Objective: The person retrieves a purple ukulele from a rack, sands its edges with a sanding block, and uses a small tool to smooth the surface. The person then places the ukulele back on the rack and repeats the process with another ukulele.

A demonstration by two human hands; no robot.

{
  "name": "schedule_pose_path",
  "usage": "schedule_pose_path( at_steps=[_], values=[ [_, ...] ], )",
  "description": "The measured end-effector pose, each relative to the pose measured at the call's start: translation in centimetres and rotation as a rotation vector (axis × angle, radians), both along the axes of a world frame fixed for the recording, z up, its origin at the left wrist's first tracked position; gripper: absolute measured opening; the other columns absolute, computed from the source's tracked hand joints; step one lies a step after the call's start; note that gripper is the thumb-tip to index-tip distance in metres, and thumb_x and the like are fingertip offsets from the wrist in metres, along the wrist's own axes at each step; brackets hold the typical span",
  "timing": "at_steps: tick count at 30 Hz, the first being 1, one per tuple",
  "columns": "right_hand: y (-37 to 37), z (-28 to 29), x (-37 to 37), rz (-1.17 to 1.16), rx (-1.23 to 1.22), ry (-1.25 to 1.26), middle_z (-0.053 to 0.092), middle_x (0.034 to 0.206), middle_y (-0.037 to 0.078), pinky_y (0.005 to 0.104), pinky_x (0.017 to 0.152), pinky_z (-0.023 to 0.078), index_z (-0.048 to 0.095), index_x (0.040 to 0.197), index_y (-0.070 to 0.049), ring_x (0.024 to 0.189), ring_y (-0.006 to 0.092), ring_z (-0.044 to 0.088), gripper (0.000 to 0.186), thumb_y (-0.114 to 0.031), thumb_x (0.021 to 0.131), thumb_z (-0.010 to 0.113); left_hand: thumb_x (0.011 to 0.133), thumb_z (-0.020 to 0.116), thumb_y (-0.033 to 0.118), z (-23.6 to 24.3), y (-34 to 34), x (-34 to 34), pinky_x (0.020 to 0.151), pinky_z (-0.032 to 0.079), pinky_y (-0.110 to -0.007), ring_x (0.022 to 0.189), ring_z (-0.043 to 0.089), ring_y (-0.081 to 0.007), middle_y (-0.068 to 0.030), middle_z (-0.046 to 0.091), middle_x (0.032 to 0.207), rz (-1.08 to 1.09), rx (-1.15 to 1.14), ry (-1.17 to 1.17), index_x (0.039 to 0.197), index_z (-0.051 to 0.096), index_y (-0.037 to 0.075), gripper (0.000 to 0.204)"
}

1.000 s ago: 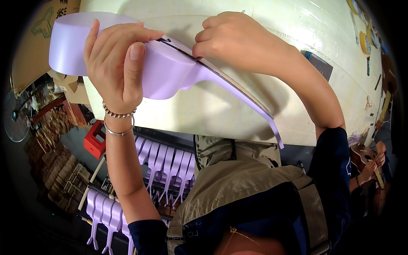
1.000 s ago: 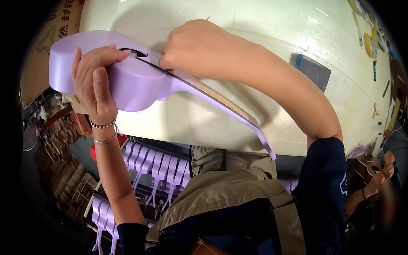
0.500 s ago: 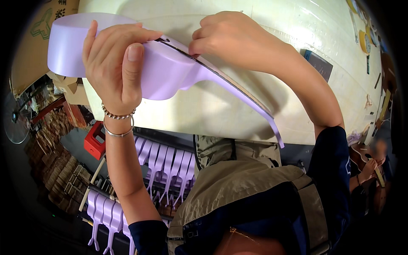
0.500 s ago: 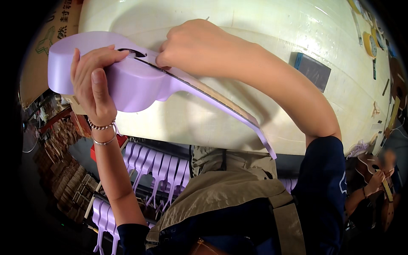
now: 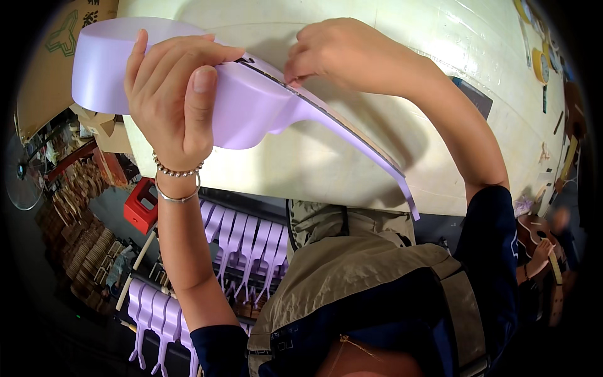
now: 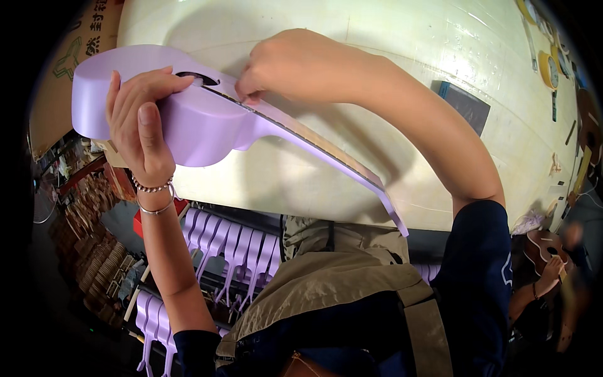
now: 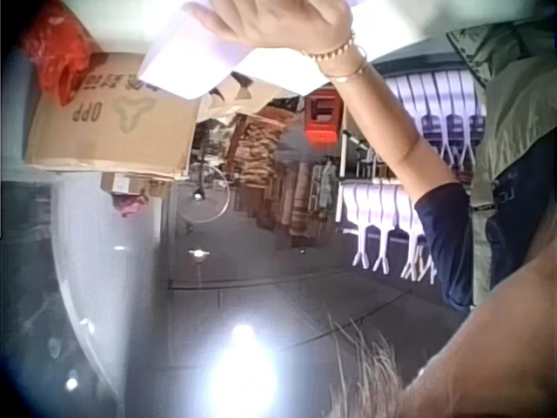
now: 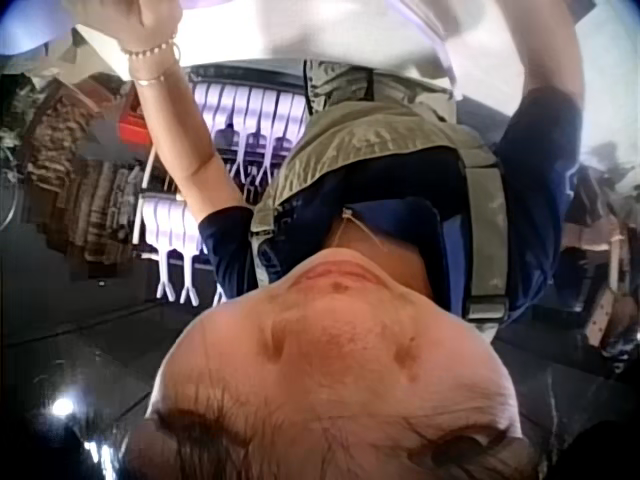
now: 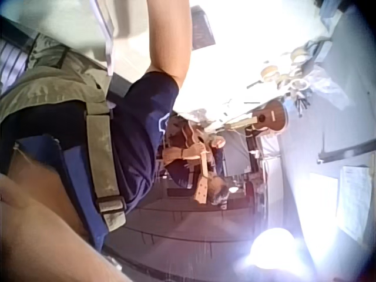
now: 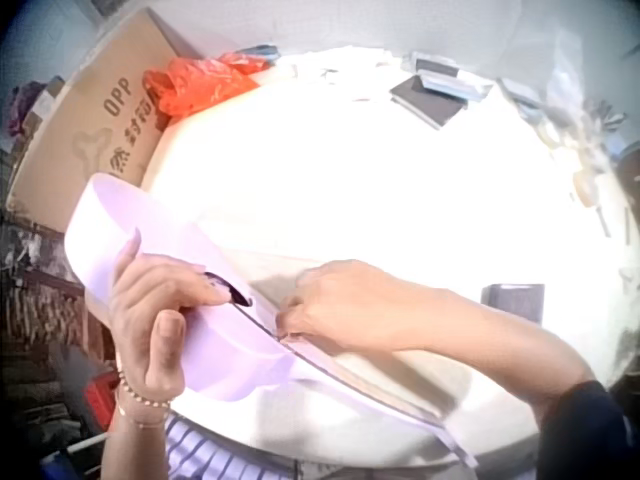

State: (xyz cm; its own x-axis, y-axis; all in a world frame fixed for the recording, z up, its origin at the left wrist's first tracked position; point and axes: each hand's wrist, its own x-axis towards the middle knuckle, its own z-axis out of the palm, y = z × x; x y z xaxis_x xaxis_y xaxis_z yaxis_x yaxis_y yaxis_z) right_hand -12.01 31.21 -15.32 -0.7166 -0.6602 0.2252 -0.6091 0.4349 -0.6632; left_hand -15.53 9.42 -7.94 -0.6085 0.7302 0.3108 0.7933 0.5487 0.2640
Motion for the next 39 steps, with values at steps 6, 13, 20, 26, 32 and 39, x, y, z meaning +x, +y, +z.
schedule_pose_path(
  at_steps=[6,13,20,26,32,39],
  values=[
    [0.3,-0.2,1.2,-0.029,0.055,-0.02,0.062,0.078,0.001,0.0326,0.063,0.047,0.065,0.084,-0.01,0.077,0.0212,0.057,0.019,-0.003,0.068,0.058,0.093,0.022,0.026,0.0,-0.2,-0.1,0.104,0.024,-0.041,0.09,0.062,-0.0254,-0.0059,0.065,0.082,-0.005,0.001,0.005,0.081,0.067,0.004,0.051],
    [-0.6,-0.1,0.3,-0.079,0.02,0.03,0.061,0.075,0.006,0.0372,0.059,0.046,0.062,0.079,-0.013,0.074,0.0264,0.059,0.009,-0.012,0.075,0.054,0.092,0.037,0.026,-0.6,-0.2,-0.6,0.102,0.027,-0.038,0.084,0.061,-0.0208,-0.0024,0.065,0.077,-0.017,0.145,0.002,0.078,0.069,0.01,0.038],
    [-0.3,-0.1,0.8,-0.064,0.049,0.007,0.062,0.078,0.001,0.0319,0.064,0.047,0.064,0.082,-0.01,0.08,0.0219,0.057,0.014,-0.006,0.071,0.056,0.094,0.023,0.026,-0.1,-0.2,-0.4,0.104,0.024,-0.042,0.091,0.062,-0.0255,-0.0056,0.066,0.082,-0.01,0.009,0.001,0.082,0.066,0.005,0.05],
    [2.8,-1.0,3.5,-0.123,-0.103,-0.142,0.06,0.077,0.005,0.0323,0.059,0.046,0.064,0.094,-0.012,0.067,0.0212,0.056,0.016,-0.015,0.084,0.053,0.09,0.04,0.022,-0.9,-0.2,-0.6,0.101,0.028,-0.038,0.082,0.061,-0.0212,-0.0026,0.065,0.077,-0.03,0.173,0.004,0.078,0.069,0.009,0.034],
    [7.9,0.7,5.9,-0.386,-0.772,-1.12,0.06,0.092,0.007,0.0202,0.056,0.047,0.044,0.127,-0.002,0.065,0.0078,0.057,0.036,-0.009,0.092,0.044,0.092,0.027,0.023,-0.5,-0.6,-0.2,0.103,0.025,-0.041,0.092,0.061,-0.0249,-0.0052,0.066,0.084,-0.006,0.019,-0.001,0.083,0.066,0.006,0.044],
    [7.2,0.1,7.7,-0.019,-2.018,-1.359,0.047,0.123,0.012,0.0372,0.109,0.032,0.026,0.136,0.005,0.121,0.0233,0.045,0.045,0.0,0.093,0.038,0.091,0.029,0.023,-0.3,-0.2,-0.1,0.103,0.026,-0.04,0.091,0.061,-0.025,-0.0062,0.066,0.084,-0.008,0.047,0.017,0.082,0.065,0.006,0.041]
  ],
)
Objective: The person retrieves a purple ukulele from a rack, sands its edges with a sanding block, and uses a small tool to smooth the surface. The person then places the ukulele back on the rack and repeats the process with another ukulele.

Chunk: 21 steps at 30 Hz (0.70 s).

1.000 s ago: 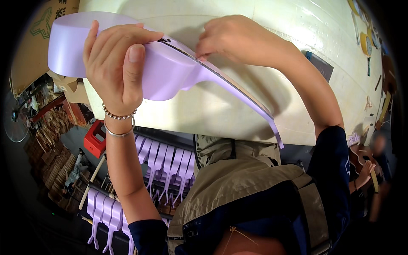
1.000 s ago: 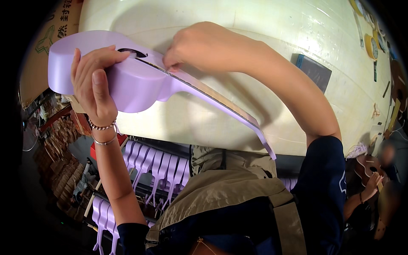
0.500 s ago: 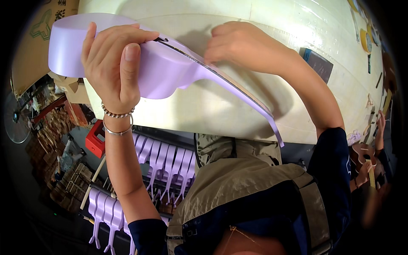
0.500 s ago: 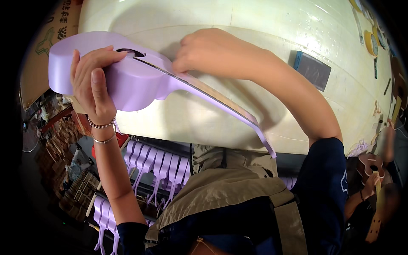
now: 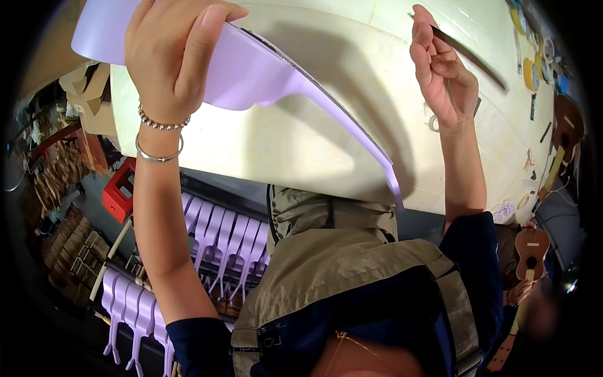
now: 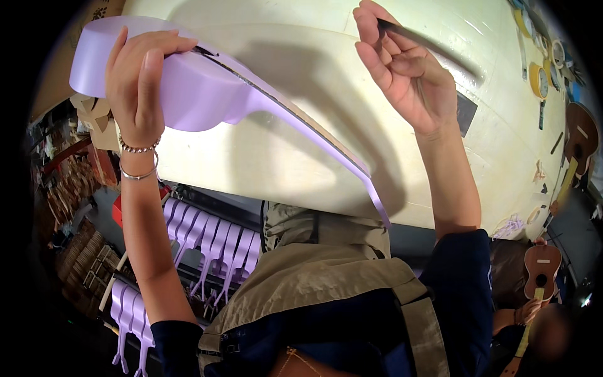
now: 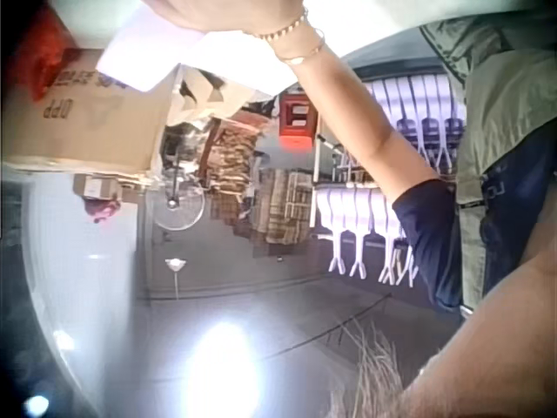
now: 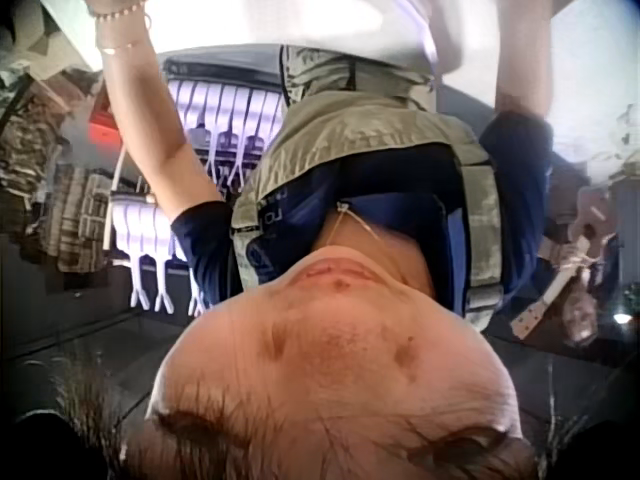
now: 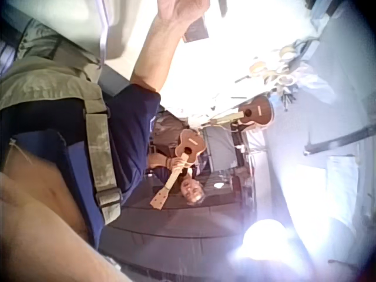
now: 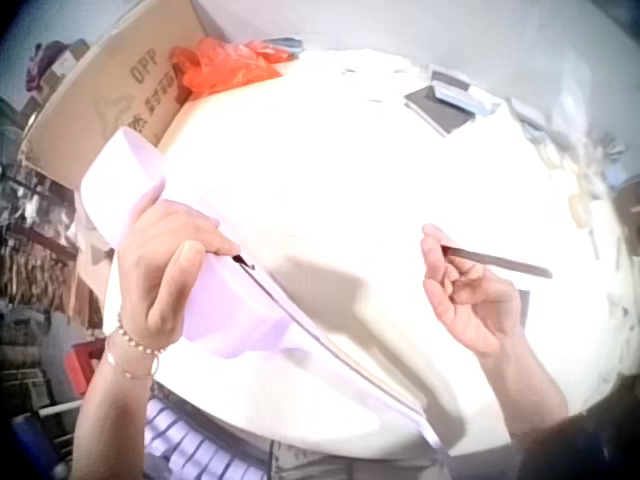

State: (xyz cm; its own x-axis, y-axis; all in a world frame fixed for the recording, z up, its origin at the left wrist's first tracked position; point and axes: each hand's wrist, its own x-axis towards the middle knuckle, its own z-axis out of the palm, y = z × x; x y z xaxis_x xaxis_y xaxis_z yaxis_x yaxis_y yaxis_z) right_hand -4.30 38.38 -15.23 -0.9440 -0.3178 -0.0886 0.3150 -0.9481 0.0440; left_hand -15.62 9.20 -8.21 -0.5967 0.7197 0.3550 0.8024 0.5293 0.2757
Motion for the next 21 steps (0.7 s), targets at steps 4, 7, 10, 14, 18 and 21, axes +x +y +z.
schedule_pose_path(
  at_steps=[4,7,10,14,18,21],
  values=[
    [-1.5,-1.3,0.4,-0.102,0.683,0.105,0.059,0.095,0.007,0.0247,0.075,0.051,0.047,0.124,0.004,0.083,0.0146,0.059,0.036,-0.018,0.096,0.044,0.091,0.031,0.024,-0.2,-0.2,-0.1,0.102,0.027,-0.04,0.09,0.06,-0.0247,-0.0059,0.066,0.085,-0.003,0.022,-0.001,0.083,0.065,0.006,0.04],
    [-2.1,-1.5,-0.7,0.048,1.119,0.309,0.057,0.083,0.001,0.0214,0.065,0.047,0.061,0.109,0.0,0.07,0.0086,0.052,0.027,-0.019,0.093,0.051,0.092,0.03,0.022,-0.3,-0.3,0.0,0.102,0.027,-0.04,0.091,0.06,-0.0245,-0.0065,0.066,0.087,-0.004,0.034,-0.013,0.085,0.065,0.004,0.04],
    [-4.8,-0.1,-1.6,0.015,1.535,0.512,0.056,0.078,-0.002,0.0202,0.06,0.044,0.069,0.097,-0.004,0.066,0.0065,0.051,0.017,-0.014,0.086,0.061,0.089,0.039,0.023,-7.5,-2.9,-3.8,0.09,0.035,-0.036,0.078,0.059,-0.0259,-0.0091,0.063,0.078,-0.238,0.2,-0.075,0.077,0.063,0.002,0.034],
    [-5.9,0.8,-3.5,-0.022,1.694,0.771,0.061,0.078,0.001,0.0238,0.063,0.047,0.069,0.083,-0.003,0.07,0.0111,0.057,0.007,-0.007,0.078,0.068,0.088,0.042,0.022,-3.5,-0.1,-0.7,0.087,0.038,-0.037,0.07,0.058,-0.0251,-0.0088,0.061,0.068,-0.055,0.403,0.008,0.068,0.062,0.003,0.035],
    [-6.4,1.3,-5.0,-0.082,1.731,1.007,0.064,0.077,0.004,0.0246,0.064,0.047,0.065,0.079,-0.001,0.072,0.0146,0.06,0.006,-0.003,0.074,0.068,0.089,0.04,0.023,-2.8,-0.3,-0.6,0.089,0.036,-0.038,0.069,0.058,-0.024,-0.0078,0.062,0.068,-0.034,0.421,-0.014,0.067,0.063,0.004,0.036],
    [-5.5,2.1,-7.1,0.169,1.592,1.197,0.063,0.094,0.012,0.0328,0.076,0.049,0.064,0.092,-0.001,0.089,0.0228,0.061,0.02,-0.01,0.075,0.067,0.09,0.04,0.024,-1.8,-0.5,-0.1,0.09,0.036,-0.038,0.069,0.058,-0.0229,-0.0071,0.062,0.068,0.018,0.276,0.049,0.068,0.063,0.005,0.038]
  ],
)
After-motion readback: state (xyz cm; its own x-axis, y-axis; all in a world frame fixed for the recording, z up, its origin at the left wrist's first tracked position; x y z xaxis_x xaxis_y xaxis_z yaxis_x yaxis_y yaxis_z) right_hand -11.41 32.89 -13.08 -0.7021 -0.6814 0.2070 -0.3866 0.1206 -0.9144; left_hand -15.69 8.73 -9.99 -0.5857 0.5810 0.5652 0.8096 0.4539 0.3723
